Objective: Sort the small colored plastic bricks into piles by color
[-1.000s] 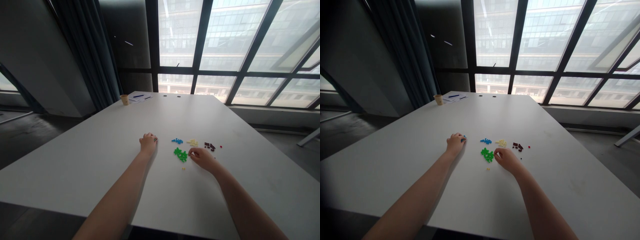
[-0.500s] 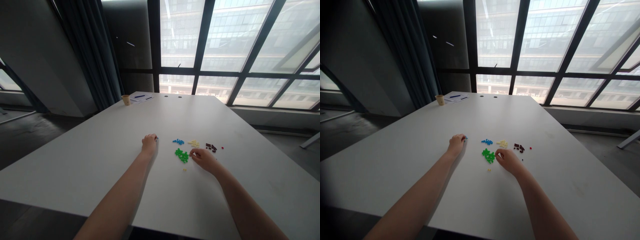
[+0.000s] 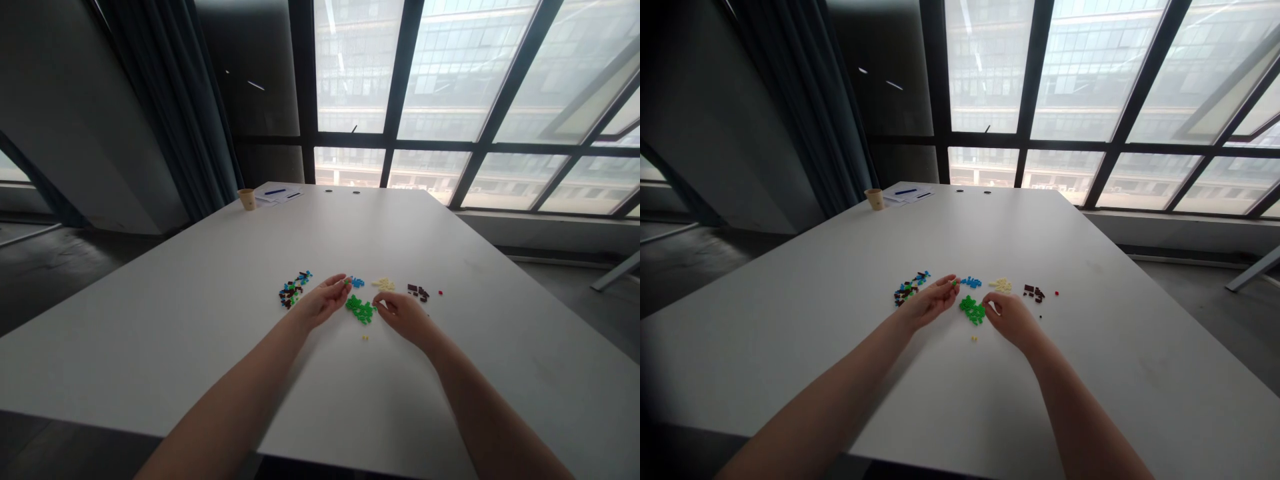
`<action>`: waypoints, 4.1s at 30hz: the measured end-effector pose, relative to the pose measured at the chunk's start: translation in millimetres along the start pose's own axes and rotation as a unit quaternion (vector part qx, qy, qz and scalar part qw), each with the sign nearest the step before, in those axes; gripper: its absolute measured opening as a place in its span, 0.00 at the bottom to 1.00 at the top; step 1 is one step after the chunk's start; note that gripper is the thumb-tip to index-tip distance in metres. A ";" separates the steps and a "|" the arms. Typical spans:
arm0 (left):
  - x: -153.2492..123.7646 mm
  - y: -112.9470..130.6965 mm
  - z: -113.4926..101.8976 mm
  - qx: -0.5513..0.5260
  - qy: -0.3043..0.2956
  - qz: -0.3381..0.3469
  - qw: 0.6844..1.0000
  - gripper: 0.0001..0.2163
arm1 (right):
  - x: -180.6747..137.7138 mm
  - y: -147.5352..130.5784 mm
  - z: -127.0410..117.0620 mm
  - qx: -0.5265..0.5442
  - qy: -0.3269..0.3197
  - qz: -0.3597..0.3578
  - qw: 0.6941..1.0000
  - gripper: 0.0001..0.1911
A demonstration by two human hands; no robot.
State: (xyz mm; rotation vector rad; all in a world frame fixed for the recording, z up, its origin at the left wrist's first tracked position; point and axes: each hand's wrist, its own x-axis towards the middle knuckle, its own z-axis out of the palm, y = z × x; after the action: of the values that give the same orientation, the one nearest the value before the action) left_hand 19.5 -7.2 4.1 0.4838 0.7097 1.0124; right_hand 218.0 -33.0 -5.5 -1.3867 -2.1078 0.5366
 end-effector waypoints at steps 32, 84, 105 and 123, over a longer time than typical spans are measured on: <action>-2.7 -19.4 -1.4 0.113 -0.087 -0.111 0.983 0.11 | -2.7 -17.6 11.2 -0.019 0.099 -0.127 0.987 0.07; 31.1 33.8 -72.2 0.811 0.315 0.167 0.464 0.06 | 5.8 30.5 -2.0 -0.036 0.077 0.068 0.994 0.12; 33.9 32.6 -68.3 0.814 0.313 0.170 0.458 0.08 | 5.6 30.5 0.9 -0.037 0.053 0.060 0.996 0.14; -12.4 -5.9 1.9 0.696 -0.072 0.437 0.565 0.03 | 0.9 -6.9 4.0 0.040 0.122 -0.091 0.988 0.09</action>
State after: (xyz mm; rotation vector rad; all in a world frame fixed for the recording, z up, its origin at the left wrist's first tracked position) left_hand 20.2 -21.0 5.3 2.5101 1.0538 1.0735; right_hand 210.4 -34.9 -4.2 -1.1397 -1.9673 0.3542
